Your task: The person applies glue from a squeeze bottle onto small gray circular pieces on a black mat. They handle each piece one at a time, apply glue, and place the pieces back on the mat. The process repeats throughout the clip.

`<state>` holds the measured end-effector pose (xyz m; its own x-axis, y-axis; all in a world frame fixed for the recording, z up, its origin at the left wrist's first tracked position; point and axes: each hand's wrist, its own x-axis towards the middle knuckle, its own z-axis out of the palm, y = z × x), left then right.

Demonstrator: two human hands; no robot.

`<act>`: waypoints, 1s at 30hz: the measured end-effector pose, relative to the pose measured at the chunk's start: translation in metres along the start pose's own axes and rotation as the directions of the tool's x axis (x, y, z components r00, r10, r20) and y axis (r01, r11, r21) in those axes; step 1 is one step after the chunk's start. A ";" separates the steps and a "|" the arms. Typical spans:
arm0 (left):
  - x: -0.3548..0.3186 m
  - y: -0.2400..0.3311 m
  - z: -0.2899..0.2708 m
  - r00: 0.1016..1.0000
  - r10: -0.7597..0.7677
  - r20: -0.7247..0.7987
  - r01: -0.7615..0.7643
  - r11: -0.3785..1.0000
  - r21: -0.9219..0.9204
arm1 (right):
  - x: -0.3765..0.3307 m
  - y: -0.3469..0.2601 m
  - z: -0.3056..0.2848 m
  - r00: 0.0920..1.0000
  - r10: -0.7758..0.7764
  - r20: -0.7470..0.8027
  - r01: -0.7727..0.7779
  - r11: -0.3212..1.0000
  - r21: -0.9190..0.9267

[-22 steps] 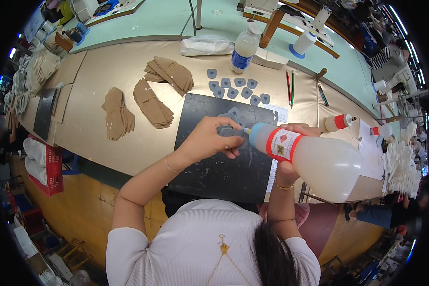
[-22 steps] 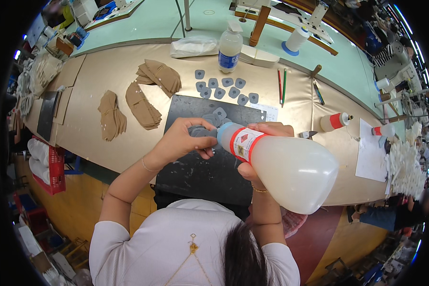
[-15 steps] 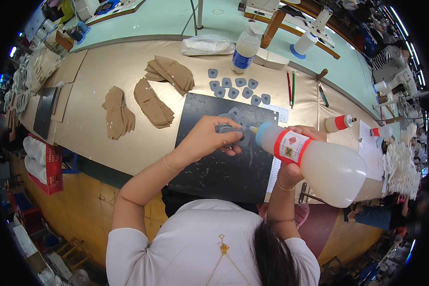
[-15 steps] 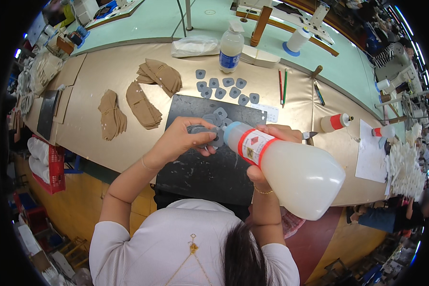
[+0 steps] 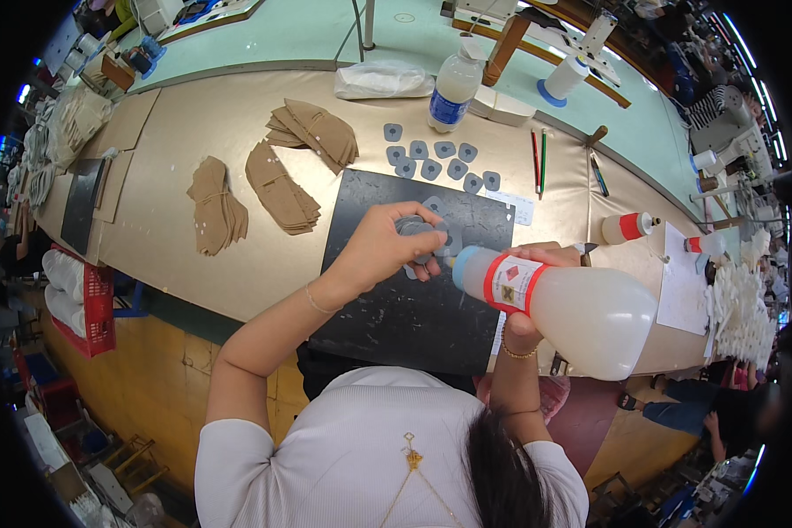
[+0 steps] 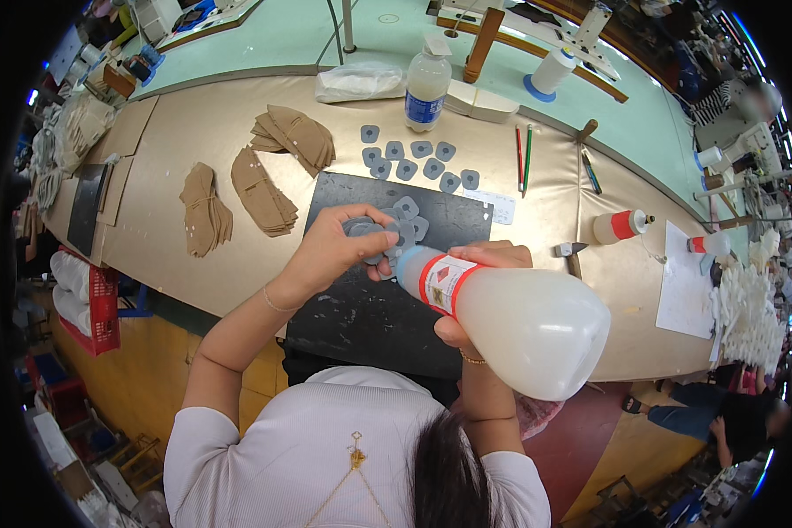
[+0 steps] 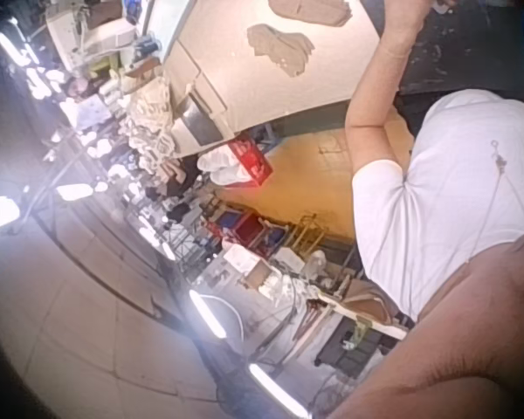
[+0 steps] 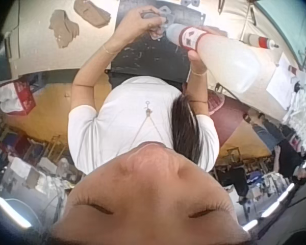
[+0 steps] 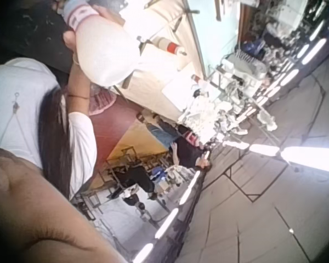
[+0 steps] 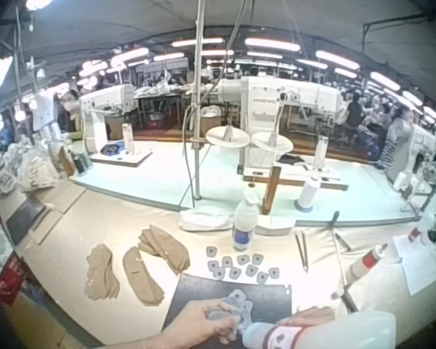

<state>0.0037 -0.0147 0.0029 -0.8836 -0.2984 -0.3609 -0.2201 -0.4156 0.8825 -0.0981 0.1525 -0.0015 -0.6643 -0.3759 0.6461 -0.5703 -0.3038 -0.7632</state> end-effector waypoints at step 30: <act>0.084 -0.004 -0.047 0.997 -0.069 -0.017 0.062 0.968 -0.245 | 0.008 0.007 -0.020 0.974 0.178 -0.141 -0.175 0.984 0.036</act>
<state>-0.0499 -0.0789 -0.0448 -0.8592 -0.2838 -0.4258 -0.1671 -0.6309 0.7576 -0.1166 0.1646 -0.0011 -0.8166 -0.2968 0.4951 -0.4279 -0.2645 -0.8643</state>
